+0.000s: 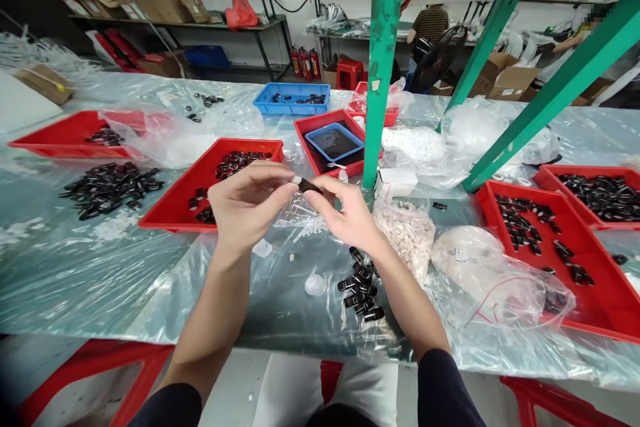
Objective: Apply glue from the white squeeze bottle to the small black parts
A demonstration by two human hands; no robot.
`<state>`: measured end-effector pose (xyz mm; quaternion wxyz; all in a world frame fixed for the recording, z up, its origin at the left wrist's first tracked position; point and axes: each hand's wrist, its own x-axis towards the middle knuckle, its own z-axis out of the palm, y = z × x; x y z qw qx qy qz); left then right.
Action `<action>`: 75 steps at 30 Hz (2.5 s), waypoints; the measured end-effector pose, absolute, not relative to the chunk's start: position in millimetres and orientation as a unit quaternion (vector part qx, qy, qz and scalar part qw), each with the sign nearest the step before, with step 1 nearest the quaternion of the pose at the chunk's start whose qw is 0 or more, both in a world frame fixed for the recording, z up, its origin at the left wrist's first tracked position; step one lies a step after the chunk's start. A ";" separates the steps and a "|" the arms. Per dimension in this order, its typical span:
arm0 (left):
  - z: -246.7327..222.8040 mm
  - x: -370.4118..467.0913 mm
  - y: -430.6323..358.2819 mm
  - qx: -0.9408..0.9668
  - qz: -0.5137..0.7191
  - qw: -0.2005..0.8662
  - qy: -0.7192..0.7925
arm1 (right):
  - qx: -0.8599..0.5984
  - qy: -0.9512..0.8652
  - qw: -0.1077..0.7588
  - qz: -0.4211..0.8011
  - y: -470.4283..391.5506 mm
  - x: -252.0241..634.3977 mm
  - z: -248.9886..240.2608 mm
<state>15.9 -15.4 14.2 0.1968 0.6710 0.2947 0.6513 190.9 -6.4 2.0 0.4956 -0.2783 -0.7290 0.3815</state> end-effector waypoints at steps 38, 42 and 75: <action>-10.5 12.6 14.0 0.677 0.590 0.294 0.329 | -0.385 -0.751 0.473 0.253 4.1 207.0 1.3; -37.1 24.8 28.1 0.748 0.425 0.237 0.451 | -0.400 -0.707 0.519 0.266 11.3 215.6 0.1; -11.3 19.6 31.8 0.622 0.592 0.342 0.382 | -0.347 -0.689 0.529 0.353 3.6 204.1 -1.9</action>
